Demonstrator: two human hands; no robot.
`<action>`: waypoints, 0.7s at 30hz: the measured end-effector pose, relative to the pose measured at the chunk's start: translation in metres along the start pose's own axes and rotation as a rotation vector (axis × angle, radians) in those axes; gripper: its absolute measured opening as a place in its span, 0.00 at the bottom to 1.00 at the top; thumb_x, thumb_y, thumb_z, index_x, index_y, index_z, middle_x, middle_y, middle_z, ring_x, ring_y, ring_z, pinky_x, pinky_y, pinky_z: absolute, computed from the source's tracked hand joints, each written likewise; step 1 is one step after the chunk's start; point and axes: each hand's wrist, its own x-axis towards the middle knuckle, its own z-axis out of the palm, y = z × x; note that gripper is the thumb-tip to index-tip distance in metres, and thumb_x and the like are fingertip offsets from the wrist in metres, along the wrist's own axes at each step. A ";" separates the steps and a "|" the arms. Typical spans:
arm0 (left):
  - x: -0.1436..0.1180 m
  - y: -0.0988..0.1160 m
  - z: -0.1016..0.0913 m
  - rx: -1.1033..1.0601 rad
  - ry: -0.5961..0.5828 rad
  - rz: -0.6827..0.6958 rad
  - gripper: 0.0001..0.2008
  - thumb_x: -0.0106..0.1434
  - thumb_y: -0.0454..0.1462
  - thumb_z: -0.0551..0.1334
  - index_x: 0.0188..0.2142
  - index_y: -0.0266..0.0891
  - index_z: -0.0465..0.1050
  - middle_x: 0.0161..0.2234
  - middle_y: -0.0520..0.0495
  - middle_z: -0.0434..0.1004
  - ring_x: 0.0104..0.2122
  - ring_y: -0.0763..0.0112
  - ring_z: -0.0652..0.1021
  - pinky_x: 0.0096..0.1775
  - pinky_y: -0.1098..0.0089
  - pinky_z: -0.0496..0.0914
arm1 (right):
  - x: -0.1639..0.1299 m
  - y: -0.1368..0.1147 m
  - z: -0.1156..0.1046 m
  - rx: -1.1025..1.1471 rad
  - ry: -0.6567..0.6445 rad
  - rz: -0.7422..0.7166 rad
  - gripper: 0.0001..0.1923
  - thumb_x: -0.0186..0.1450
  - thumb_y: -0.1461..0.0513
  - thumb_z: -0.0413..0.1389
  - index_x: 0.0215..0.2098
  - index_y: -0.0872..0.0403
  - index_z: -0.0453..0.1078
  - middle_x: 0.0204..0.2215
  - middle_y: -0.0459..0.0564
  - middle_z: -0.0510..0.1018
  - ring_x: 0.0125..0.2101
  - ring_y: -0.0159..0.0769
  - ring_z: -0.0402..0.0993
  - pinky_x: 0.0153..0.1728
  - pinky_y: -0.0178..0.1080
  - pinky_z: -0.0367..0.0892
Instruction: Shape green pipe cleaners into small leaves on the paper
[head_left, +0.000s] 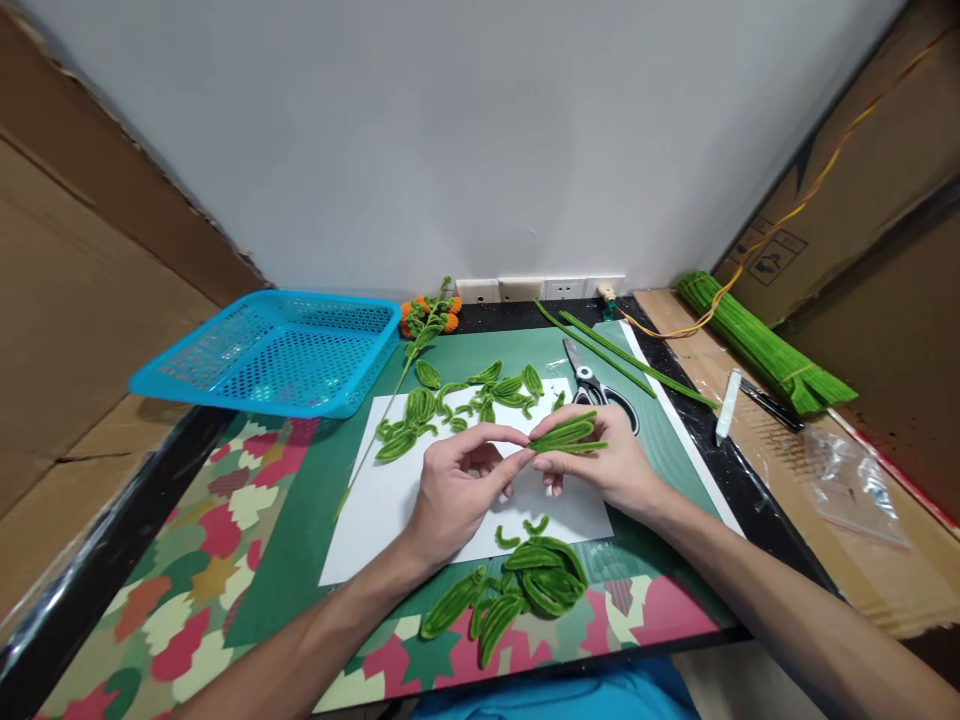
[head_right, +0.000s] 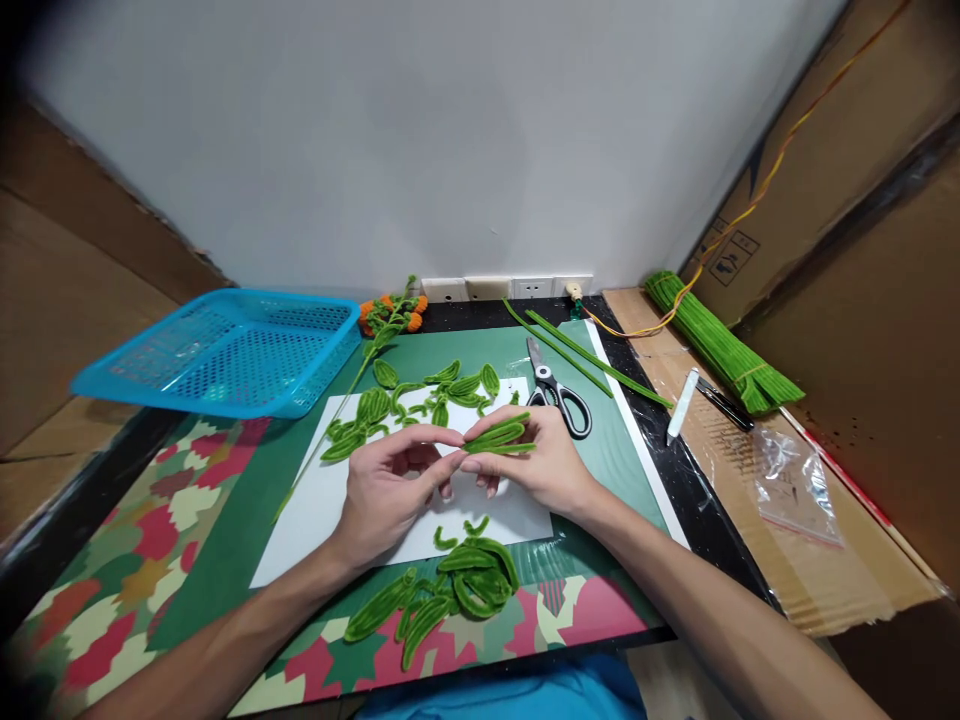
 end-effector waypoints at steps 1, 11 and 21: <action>0.000 0.000 -0.001 0.037 0.012 0.045 0.09 0.65 0.41 0.72 0.41 0.38 0.83 0.24 0.50 0.80 0.18 0.74 0.77 0.22 0.74 0.71 | -0.001 0.000 0.001 0.011 0.003 0.007 0.20 0.51 0.55 0.78 0.37 0.55 0.81 0.20 0.45 0.82 0.18 0.35 0.79 0.22 0.37 0.79; -0.005 -0.002 0.002 0.169 0.123 0.207 0.05 0.65 0.39 0.72 0.39 0.40 0.87 0.35 0.43 0.88 0.23 0.72 0.79 0.25 0.73 0.72 | -0.004 0.003 0.006 0.011 0.038 0.042 0.21 0.53 0.53 0.78 0.38 0.56 0.83 0.18 0.46 0.80 0.16 0.35 0.75 0.20 0.37 0.76; -0.001 -0.002 0.004 0.080 0.035 0.217 0.06 0.67 0.35 0.70 0.41 0.41 0.88 0.42 0.41 0.88 0.36 0.65 0.84 0.29 0.72 0.74 | -0.006 0.007 0.000 -0.135 0.062 -0.002 0.20 0.58 0.51 0.75 0.41 0.56 0.84 0.20 0.47 0.79 0.16 0.31 0.70 0.18 0.34 0.67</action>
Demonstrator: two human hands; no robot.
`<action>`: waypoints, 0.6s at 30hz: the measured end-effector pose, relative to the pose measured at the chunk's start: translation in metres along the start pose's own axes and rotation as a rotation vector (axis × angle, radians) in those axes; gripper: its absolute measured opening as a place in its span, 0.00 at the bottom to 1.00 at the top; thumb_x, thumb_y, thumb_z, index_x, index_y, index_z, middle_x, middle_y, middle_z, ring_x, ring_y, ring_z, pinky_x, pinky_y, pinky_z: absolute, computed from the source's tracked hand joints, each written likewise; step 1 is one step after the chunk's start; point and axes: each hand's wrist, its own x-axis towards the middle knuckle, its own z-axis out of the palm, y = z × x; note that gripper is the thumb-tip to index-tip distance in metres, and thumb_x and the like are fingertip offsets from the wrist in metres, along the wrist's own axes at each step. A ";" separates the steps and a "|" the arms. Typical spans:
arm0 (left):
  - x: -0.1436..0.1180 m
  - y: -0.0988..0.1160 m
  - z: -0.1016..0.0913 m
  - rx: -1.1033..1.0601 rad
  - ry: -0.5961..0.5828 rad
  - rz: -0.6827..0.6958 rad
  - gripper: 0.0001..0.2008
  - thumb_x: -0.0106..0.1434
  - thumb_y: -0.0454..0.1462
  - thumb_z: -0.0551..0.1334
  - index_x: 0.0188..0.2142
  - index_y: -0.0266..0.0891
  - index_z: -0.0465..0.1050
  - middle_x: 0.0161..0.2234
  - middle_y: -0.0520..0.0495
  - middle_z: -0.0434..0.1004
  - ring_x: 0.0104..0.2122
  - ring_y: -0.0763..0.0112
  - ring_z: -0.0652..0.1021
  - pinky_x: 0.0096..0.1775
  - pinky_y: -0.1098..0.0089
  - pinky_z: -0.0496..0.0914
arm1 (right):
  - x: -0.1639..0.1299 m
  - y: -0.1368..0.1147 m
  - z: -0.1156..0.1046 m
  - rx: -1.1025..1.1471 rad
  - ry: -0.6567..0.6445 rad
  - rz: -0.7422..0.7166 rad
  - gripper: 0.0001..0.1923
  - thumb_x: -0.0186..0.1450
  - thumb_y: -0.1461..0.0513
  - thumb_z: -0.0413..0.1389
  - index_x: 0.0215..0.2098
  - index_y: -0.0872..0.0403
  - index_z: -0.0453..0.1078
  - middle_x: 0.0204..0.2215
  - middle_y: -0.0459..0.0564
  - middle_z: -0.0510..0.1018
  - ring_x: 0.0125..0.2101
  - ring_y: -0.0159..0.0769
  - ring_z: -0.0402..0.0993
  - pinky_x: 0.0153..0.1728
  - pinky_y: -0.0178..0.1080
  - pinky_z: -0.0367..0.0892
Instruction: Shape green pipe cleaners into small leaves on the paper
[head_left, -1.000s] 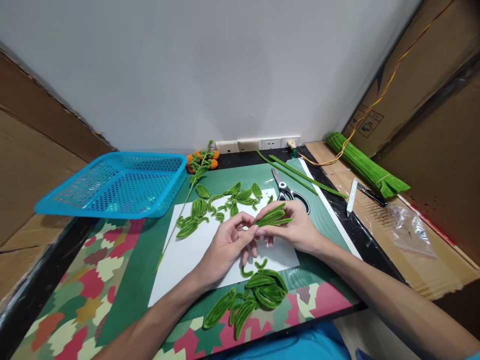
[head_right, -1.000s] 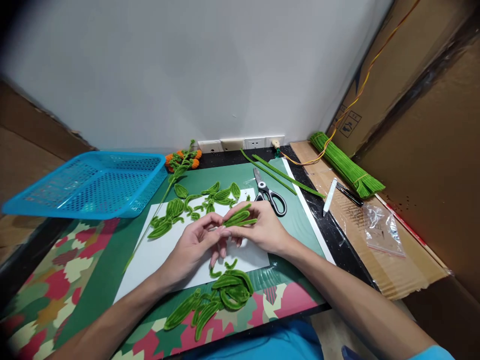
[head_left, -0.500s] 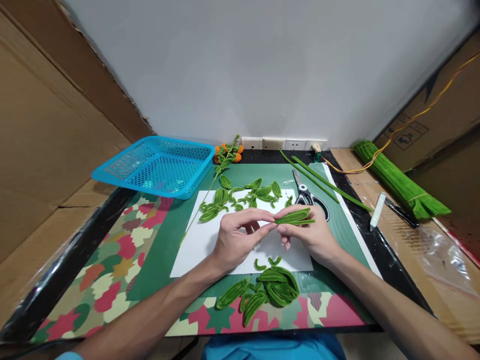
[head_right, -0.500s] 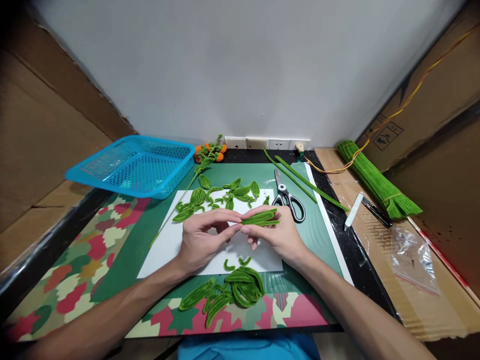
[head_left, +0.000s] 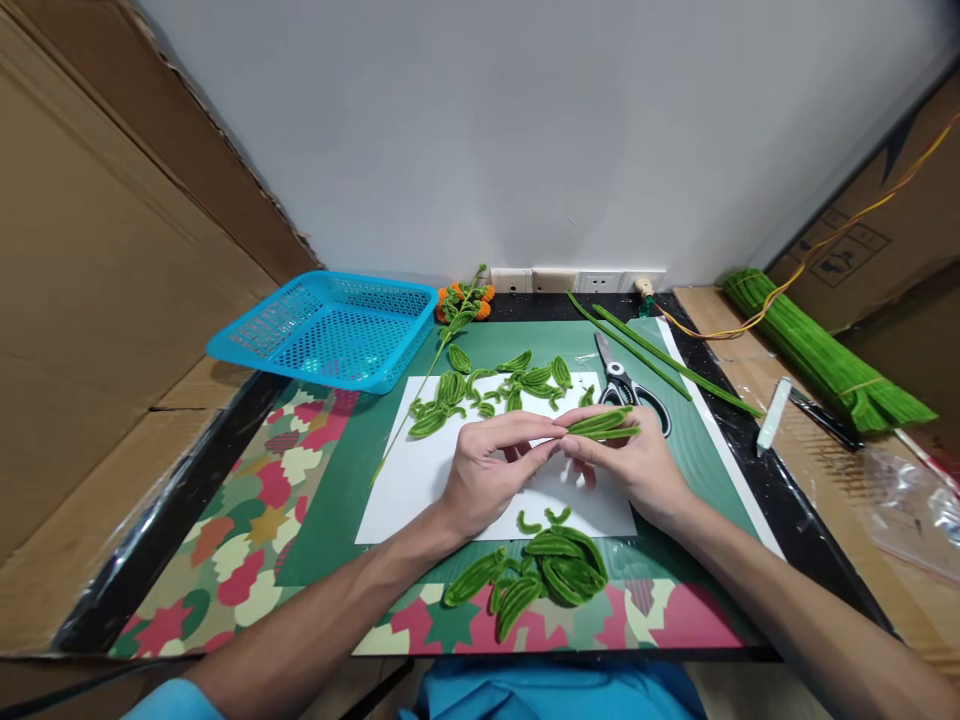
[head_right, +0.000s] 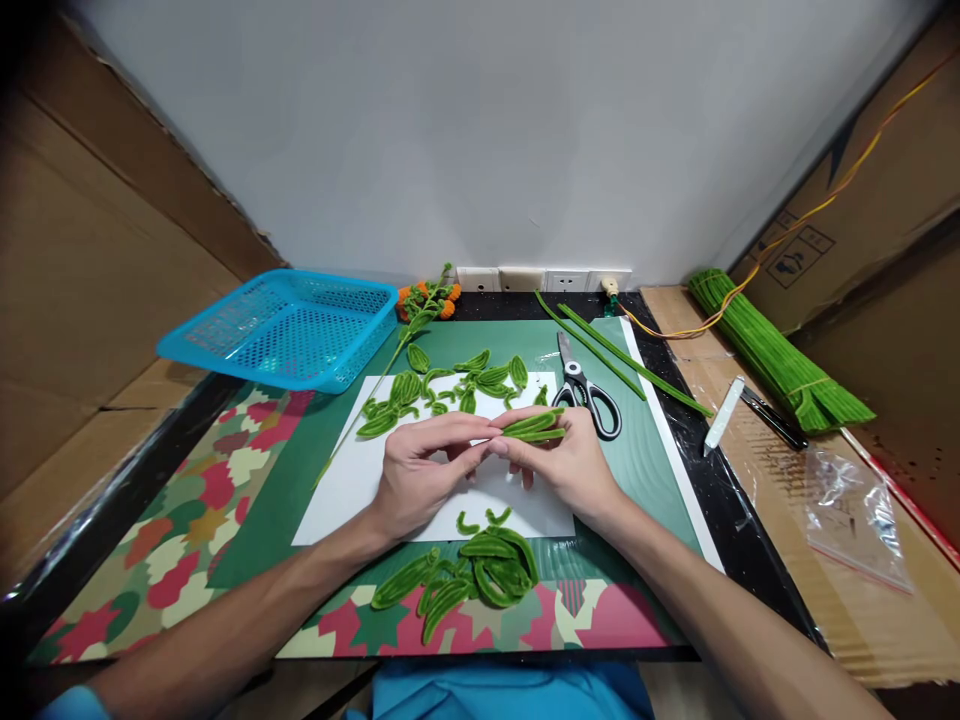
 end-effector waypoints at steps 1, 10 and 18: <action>0.000 0.001 0.001 -0.014 0.002 -0.007 0.06 0.67 0.35 0.70 0.41 0.41 0.88 0.42 0.41 0.88 0.35 0.66 0.84 0.29 0.72 0.73 | 0.000 0.000 0.000 -0.004 0.002 -0.006 0.20 0.57 0.51 0.75 0.41 0.56 0.85 0.20 0.46 0.79 0.16 0.29 0.68 0.18 0.33 0.64; -0.005 0.001 0.010 -0.085 0.054 -0.085 0.06 0.66 0.38 0.71 0.40 0.42 0.88 0.39 0.42 0.87 0.35 0.64 0.84 0.32 0.69 0.77 | -0.001 0.000 0.005 0.044 0.009 0.023 0.21 0.55 0.54 0.76 0.43 0.55 0.85 0.24 0.46 0.78 0.20 0.25 0.57 0.19 0.31 0.53; -0.003 -0.001 0.012 -0.139 0.080 -0.137 0.04 0.67 0.35 0.70 0.40 0.38 0.86 0.33 0.46 0.85 0.17 0.79 0.75 0.19 0.77 0.69 | -0.002 0.003 0.006 0.132 0.019 -0.013 0.17 0.60 0.55 0.74 0.43 0.52 0.80 0.27 0.43 0.73 0.21 0.26 0.57 0.19 0.30 0.55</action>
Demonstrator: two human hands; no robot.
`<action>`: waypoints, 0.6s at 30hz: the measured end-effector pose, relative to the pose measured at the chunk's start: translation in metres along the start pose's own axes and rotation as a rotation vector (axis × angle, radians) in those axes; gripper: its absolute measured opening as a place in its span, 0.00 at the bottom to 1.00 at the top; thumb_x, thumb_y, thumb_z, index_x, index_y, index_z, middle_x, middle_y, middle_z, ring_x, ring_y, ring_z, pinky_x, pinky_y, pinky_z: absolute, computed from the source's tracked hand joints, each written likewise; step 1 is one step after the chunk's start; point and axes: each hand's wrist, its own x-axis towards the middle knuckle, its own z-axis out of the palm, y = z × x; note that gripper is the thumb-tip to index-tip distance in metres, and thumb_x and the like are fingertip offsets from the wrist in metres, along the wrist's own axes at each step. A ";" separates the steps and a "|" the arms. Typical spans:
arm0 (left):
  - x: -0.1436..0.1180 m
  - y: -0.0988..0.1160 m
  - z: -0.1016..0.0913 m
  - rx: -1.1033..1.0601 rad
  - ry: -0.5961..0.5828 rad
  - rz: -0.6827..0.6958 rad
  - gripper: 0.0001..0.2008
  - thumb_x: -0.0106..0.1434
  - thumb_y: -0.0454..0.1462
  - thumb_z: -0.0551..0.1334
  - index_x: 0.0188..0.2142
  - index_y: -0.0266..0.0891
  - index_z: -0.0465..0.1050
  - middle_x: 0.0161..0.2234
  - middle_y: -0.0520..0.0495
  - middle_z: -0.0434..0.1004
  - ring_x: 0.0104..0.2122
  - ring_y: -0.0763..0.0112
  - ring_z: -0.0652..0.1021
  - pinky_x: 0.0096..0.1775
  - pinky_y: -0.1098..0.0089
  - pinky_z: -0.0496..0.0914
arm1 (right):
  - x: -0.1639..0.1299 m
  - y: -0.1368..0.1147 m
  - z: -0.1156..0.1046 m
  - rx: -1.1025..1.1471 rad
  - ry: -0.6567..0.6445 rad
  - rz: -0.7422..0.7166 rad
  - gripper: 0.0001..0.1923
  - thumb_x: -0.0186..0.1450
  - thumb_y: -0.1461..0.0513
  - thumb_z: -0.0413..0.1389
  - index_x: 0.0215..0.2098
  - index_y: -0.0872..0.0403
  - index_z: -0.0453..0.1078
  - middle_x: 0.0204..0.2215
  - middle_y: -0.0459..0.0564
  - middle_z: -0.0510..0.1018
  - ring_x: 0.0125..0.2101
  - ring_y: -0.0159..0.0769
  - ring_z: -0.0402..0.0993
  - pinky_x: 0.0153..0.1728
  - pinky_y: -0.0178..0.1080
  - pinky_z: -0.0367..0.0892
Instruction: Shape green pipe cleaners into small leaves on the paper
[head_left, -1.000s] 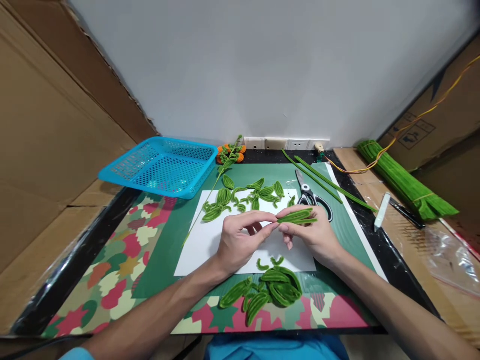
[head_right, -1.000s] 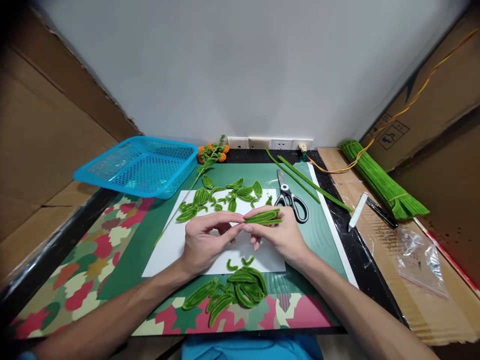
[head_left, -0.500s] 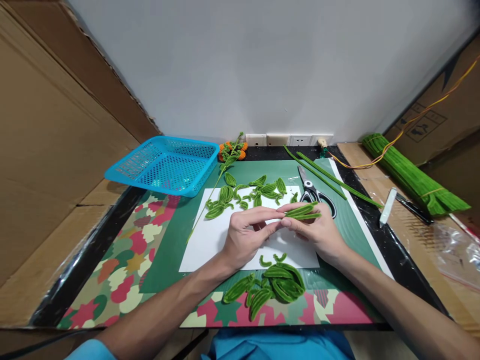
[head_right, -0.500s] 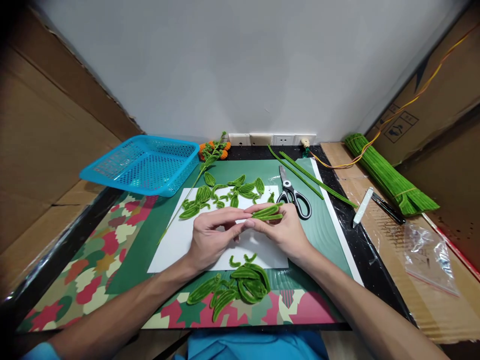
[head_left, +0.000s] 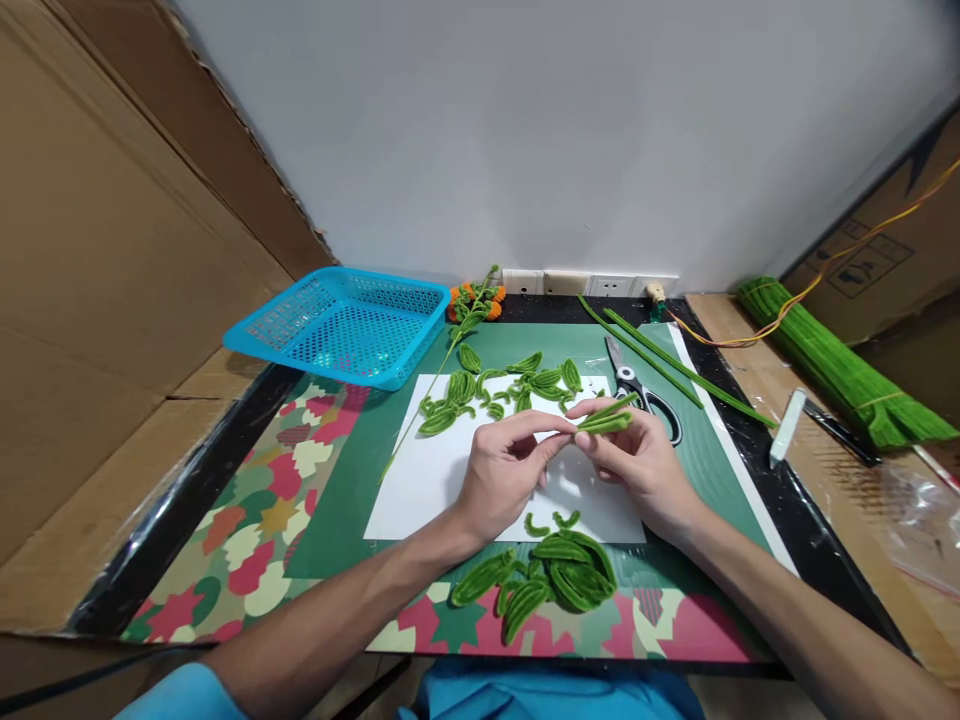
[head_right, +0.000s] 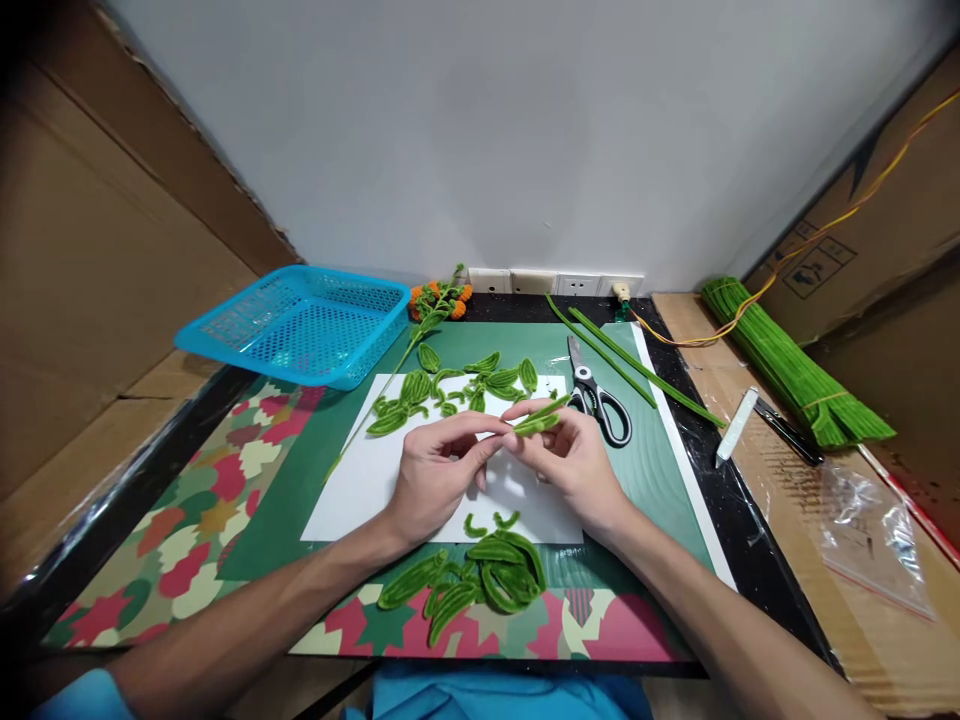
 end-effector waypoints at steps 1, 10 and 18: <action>0.000 0.001 0.000 -0.001 -0.012 -0.030 0.05 0.67 0.35 0.69 0.40 0.38 0.86 0.31 0.47 0.85 0.16 0.79 0.74 0.19 0.77 0.68 | 0.000 0.000 0.000 0.025 0.002 -0.007 0.16 0.61 0.55 0.73 0.44 0.52 0.79 0.26 0.42 0.71 0.21 0.25 0.57 0.19 0.29 0.54; 0.000 0.000 0.000 -0.061 -0.028 -0.004 0.06 0.66 0.33 0.69 0.42 0.38 0.87 0.30 0.47 0.85 0.18 0.78 0.76 0.20 0.78 0.72 | -0.002 0.000 0.004 0.141 -0.019 0.042 0.12 0.67 0.56 0.68 0.42 0.51 0.73 0.21 0.37 0.64 0.17 0.23 0.53 0.16 0.27 0.50; 0.003 0.000 -0.001 -0.117 -0.021 0.035 0.05 0.64 0.33 0.72 0.40 0.39 0.87 0.38 0.45 0.85 0.18 0.81 0.76 0.19 0.79 0.71 | -0.002 -0.002 0.006 0.222 -0.055 0.056 0.09 0.68 0.57 0.67 0.41 0.52 0.74 0.23 0.40 0.71 0.16 0.23 0.58 0.15 0.28 0.54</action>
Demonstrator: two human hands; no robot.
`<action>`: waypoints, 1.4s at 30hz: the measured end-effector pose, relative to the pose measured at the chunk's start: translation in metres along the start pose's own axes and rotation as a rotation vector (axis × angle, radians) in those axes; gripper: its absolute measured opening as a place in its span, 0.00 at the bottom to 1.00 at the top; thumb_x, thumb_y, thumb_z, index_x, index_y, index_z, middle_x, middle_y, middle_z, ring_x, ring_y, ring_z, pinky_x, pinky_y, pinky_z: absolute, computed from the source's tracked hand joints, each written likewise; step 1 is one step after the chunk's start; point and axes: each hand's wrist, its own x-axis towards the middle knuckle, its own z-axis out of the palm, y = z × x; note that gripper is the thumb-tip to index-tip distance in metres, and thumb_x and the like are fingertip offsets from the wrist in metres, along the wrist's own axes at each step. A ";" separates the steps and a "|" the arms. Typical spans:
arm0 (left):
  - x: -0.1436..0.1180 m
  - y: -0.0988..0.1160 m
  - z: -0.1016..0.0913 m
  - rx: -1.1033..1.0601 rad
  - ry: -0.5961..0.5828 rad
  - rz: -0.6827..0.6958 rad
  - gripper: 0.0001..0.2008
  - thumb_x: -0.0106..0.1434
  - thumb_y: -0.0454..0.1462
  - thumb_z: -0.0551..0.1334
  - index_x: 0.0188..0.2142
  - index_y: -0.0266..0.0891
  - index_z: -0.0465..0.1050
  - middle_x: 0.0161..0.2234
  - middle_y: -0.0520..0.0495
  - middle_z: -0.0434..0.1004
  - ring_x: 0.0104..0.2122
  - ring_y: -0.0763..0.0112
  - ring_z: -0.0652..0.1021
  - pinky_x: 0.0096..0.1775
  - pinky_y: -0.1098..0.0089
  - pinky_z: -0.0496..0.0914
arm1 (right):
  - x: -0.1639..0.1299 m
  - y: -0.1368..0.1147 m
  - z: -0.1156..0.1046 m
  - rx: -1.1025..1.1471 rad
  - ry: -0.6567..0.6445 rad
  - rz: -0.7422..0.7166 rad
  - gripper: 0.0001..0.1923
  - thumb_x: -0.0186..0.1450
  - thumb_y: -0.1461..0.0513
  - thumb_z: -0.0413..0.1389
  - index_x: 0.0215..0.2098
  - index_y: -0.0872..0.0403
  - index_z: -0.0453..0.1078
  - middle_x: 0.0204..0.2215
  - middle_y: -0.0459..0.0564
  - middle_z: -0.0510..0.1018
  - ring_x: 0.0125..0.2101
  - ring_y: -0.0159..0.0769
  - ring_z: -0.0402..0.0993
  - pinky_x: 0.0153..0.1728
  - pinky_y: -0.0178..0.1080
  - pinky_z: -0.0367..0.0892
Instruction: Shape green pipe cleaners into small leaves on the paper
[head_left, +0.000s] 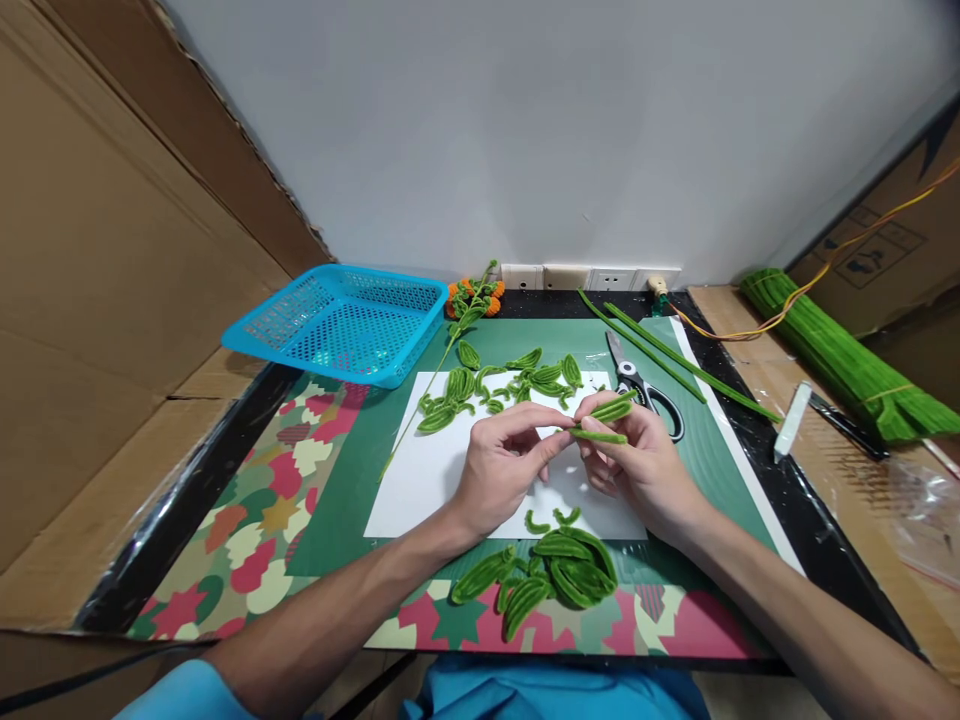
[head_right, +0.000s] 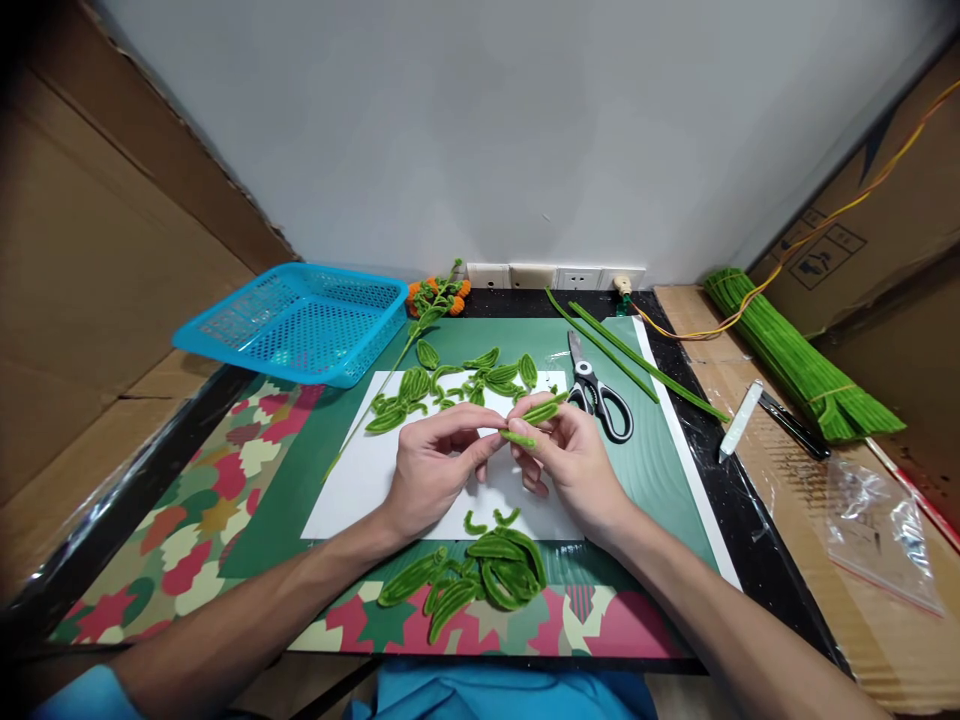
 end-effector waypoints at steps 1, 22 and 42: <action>0.001 0.000 0.000 -0.021 -0.002 -0.023 0.05 0.64 0.33 0.73 0.40 0.38 0.87 0.38 0.45 0.85 0.17 0.81 0.76 0.18 0.80 0.70 | 0.000 0.000 0.000 0.006 -0.008 0.000 0.09 0.68 0.58 0.67 0.41 0.52 0.74 0.24 0.40 0.71 0.17 0.24 0.59 0.15 0.28 0.56; 0.005 -0.002 -0.007 -0.012 -0.004 -0.225 0.09 0.56 0.38 0.78 0.34 0.36 0.86 0.28 0.45 0.85 0.19 0.76 0.75 0.19 0.76 0.66 | -0.007 0.001 0.005 -0.295 -0.030 -0.038 0.14 0.68 0.54 0.68 0.48 0.49 0.73 0.25 0.39 0.65 0.18 0.24 0.56 0.17 0.30 0.54; -0.007 0.006 -0.002 0.370 -0.021 0.362 0.04 0.64 0.29 0.71 0.36 0.38 0.85 0.38 0.42 0.88 0.36 0.66 0.87 0.35 0.72 0.82 | -0.001 0.013 0.000 -0.473 0.068 -0.155 0.32 0.75 0.49 0.58 0.17 0.52 0.59 0.15 0.40 0.60 0.18 0.28 0.55 0.22 0.37 0.53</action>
